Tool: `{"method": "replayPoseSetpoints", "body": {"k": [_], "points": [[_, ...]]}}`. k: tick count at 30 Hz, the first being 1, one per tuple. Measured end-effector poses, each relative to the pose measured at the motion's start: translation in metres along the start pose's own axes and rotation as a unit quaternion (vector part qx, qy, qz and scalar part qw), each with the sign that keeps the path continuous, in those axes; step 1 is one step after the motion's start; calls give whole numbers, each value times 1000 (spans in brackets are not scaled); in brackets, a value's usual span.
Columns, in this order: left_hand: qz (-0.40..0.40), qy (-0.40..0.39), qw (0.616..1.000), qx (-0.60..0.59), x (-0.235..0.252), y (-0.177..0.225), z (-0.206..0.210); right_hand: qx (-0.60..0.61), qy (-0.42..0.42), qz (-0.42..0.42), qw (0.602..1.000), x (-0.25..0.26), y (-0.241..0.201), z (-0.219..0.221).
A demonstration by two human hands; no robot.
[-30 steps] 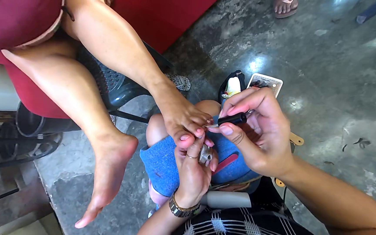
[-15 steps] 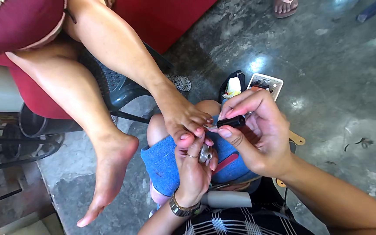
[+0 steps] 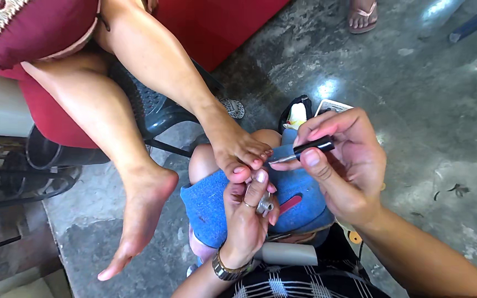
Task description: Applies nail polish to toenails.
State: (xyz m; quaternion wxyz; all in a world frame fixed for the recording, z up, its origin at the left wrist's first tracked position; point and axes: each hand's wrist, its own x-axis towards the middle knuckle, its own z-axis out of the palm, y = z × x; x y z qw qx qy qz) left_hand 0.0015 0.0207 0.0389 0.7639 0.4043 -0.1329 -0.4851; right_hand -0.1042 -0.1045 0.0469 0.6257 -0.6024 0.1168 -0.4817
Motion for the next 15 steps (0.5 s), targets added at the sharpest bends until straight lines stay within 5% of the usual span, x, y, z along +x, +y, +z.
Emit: {"method": "replayPoseSetpoints", "body": {"k": [15], "points": [[17, 39, 999, 2, -5, -4, 5, -89, -23, -47, 995, -7, 1, 16]]}}
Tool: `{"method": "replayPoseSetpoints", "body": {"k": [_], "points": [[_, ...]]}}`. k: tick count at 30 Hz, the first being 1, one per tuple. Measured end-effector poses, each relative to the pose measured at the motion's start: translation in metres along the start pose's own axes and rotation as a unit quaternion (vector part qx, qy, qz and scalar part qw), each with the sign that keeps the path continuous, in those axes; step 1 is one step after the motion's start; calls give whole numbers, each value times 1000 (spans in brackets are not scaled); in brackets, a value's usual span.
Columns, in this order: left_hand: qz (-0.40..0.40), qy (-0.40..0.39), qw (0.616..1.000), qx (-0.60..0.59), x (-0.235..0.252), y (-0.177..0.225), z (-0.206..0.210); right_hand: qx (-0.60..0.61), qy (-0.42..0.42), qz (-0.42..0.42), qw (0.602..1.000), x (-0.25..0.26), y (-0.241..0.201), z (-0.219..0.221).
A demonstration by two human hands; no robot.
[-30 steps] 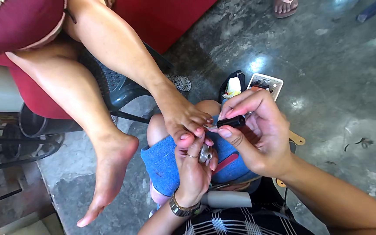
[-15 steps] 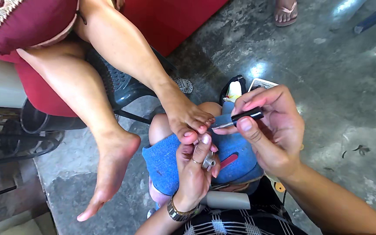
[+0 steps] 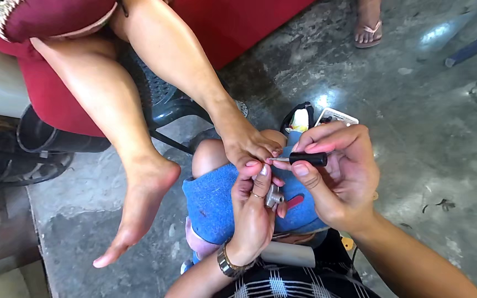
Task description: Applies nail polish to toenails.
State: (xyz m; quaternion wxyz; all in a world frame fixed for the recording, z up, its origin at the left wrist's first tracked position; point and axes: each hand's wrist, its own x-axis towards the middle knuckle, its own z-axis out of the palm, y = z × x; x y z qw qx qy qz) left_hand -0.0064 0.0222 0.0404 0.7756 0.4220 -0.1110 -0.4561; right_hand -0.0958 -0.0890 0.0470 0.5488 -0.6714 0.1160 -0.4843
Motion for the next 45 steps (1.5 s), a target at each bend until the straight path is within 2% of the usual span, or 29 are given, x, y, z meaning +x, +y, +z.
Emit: {"method": "replayPoseSetpoints", "body": {"k": [7, 12, 45], "points": [[2, 1, 1000, -11, 1, 1, -2, -43, -13, -19, 999, -2, 1, 2], [0, 2, 1000, -7, 2, 1, -1, -17, 12, 3, 1000, -2, 0, 4], [8, -4, 1000, 2, 4, 2, -2, -40, -19, -1, 999, 3, -2, 1]]}}
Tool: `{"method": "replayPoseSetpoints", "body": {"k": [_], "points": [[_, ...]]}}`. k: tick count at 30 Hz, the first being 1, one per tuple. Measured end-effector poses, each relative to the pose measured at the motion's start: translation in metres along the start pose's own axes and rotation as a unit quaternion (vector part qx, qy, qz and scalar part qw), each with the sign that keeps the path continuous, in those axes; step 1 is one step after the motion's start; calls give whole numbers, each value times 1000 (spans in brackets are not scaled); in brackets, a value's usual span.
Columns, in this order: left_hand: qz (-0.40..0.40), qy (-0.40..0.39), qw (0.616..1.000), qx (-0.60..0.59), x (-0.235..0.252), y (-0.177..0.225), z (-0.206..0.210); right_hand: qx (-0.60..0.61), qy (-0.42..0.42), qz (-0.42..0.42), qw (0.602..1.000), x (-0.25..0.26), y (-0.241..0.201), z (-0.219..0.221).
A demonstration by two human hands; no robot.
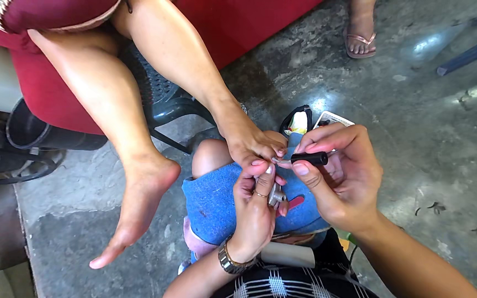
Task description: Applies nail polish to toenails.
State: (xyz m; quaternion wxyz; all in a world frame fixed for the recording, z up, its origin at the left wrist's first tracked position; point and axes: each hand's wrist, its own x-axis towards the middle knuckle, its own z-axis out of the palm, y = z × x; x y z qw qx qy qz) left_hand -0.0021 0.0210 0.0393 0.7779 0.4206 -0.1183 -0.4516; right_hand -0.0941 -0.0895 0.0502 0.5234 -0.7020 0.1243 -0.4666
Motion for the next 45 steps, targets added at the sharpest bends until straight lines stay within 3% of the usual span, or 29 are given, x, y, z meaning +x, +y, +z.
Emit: {"method": "replayPoseSetpoints", "body": {"k": [11, 24, 30, 41, 45], "points": [[-19, -11, 999, -26, 0, 3, -2, 46, 39, 20, 998, 0, 1, 4], [-23, -16, 999, -31, 0, 3, -3, 48, 32, 13, 998, 0, 2, 2], [-27, -10, 999, -26, -2, 4, -3, 86, -16, 17, 996, -6, -9, -10], [-3, 25, 999, -35, -8, 5, -2, -96, -114, -140, 979, -32, -11, 2], [-18, 46, 999, -22, -5, 12, 4, -71, -130, -147, 978, -29, -11, -1]]}}
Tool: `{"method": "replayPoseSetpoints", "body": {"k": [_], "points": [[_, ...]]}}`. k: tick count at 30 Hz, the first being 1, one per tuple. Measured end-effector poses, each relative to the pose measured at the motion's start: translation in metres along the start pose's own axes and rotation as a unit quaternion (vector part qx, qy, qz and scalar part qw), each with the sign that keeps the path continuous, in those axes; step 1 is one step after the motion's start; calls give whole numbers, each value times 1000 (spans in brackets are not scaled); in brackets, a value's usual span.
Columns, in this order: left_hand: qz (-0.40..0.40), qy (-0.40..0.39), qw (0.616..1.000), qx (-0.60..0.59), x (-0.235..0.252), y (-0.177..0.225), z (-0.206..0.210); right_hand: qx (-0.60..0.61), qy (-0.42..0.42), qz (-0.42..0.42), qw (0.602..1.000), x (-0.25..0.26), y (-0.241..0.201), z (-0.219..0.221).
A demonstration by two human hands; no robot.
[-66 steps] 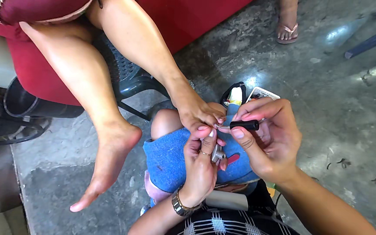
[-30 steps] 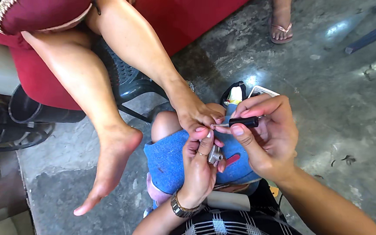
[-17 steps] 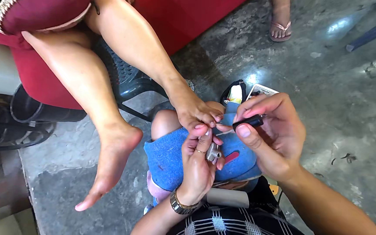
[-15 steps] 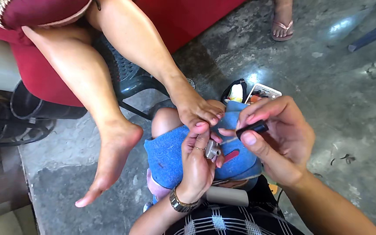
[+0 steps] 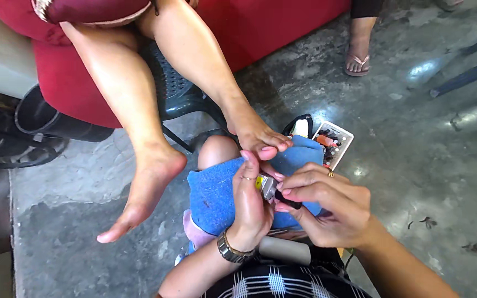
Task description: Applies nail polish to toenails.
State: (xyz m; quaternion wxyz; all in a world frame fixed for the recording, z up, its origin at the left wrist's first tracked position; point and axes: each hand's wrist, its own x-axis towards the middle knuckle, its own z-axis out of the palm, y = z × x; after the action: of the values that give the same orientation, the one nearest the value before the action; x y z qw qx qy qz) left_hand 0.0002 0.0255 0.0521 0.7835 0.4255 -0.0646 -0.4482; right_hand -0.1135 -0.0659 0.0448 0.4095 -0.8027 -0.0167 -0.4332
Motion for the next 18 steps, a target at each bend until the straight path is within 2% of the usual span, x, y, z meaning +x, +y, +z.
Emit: {"method": "replayPoseSetpoints", "body": {"k": [4, 8, 11, 16, 18], "points": [[-12, 11, 1000, -2, 1, 2, 1, 63, 11, 38, 997, 3, 3, -8], [6, 1, 1000, 5, 0, -2, -5, 44, 18, 48, 998, 5, -1, -1], [22, -24, 999, 22, 1, -6, -15, 50, 22, 69, 996, 7, -5, 0], [35, -91, 994, 40, 6, -12, -34, 55, 99, 118, 987, 14, 0, 4], [42, -109, 992, 42, 8, -15, -40, 48, 105, 125, 985, 14, 2, 9]]}}
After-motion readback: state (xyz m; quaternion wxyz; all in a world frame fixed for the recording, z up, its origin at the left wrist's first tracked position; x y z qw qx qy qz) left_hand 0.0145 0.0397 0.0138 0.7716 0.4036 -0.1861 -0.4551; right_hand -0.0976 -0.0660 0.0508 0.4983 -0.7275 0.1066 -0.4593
